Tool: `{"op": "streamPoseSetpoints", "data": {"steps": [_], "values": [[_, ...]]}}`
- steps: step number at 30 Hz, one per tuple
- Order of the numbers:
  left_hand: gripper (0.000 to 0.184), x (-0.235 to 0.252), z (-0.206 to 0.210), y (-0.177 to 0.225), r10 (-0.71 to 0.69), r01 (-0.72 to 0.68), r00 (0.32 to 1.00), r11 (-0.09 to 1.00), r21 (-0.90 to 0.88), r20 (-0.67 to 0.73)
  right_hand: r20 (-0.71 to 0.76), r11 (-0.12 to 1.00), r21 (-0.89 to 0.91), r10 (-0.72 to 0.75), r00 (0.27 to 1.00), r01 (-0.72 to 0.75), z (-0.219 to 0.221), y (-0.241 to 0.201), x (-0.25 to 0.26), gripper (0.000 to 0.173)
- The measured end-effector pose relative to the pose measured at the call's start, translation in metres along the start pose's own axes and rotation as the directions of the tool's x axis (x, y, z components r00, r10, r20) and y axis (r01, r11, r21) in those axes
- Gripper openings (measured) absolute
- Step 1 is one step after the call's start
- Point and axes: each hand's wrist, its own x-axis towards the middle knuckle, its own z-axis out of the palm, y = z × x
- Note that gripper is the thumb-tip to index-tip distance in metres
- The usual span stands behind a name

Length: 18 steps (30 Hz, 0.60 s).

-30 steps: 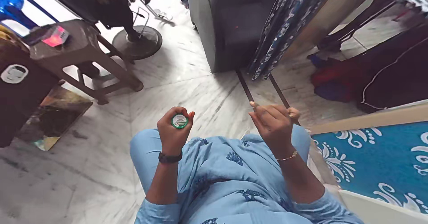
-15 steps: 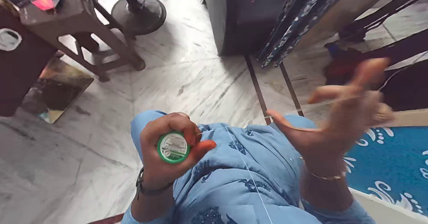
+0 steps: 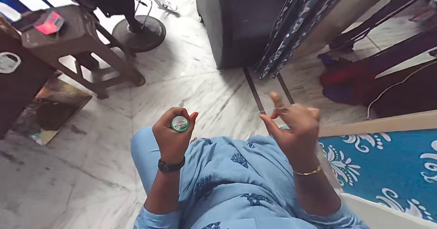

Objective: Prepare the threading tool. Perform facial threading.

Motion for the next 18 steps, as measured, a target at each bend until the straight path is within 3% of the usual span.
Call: {"op": "streamPoseSetpoints", "data": {"steps": [6, 8, 10, 12, 16, 18], "values": [[0.020, 0.003, 0.025, -0.023, -0.162, 0.145, 0.986, 0.936, 0.322, 0.026, 0.060, 0.999, -0.043, 0.016, 0.998, -0.013, 0.043, 0.020, -0.007, 0.022], [0.021, 0.003, 0.026, -0.022, -0.206, 0.183, 0.977, 0.938, 0.293, 0.047, 0.060, 0.999, -0.051, 0.016, 0.998, -0.013, 0.048, 0.023, -0.007, 0.020], [0.022, 0.002, 0.019, -0.013, -0.223, 0.209, 0.972, 0.965, 0.156, 0.079, 0.062, 0.997, -0.081, 0.025, 0.998, -0.020, 0.044, 0.025, -0.005, 0.018], [0.022, -0.001, 0.007, 0.004, -0.202, 0.211, 0.969, 0.976, -0.053, 0.139, 0.076, 0.994, -0.103, 0.040, 0.996, -0.032, 0.029, 0.023, -0.001, 0.033], [0.022, -0.011, -0.017, 0.045, -0.017, 0.109, 0.968, 0.927, -0.360, 0.250, 0.097, 0.988, -0.152, 0.027, 0.995, -0.012, -0.013, -0.001, 0.003, 0.094], [0.022, -0.011, -0.024, 0.063, 0.098, 0.020, 0.962, 0.905, -0.425, 0.254, 0.080, 0.989, -0.148, -0.007, 0.997, 0.018, -0.028, -0.007, 0.005, 0.096]]}}
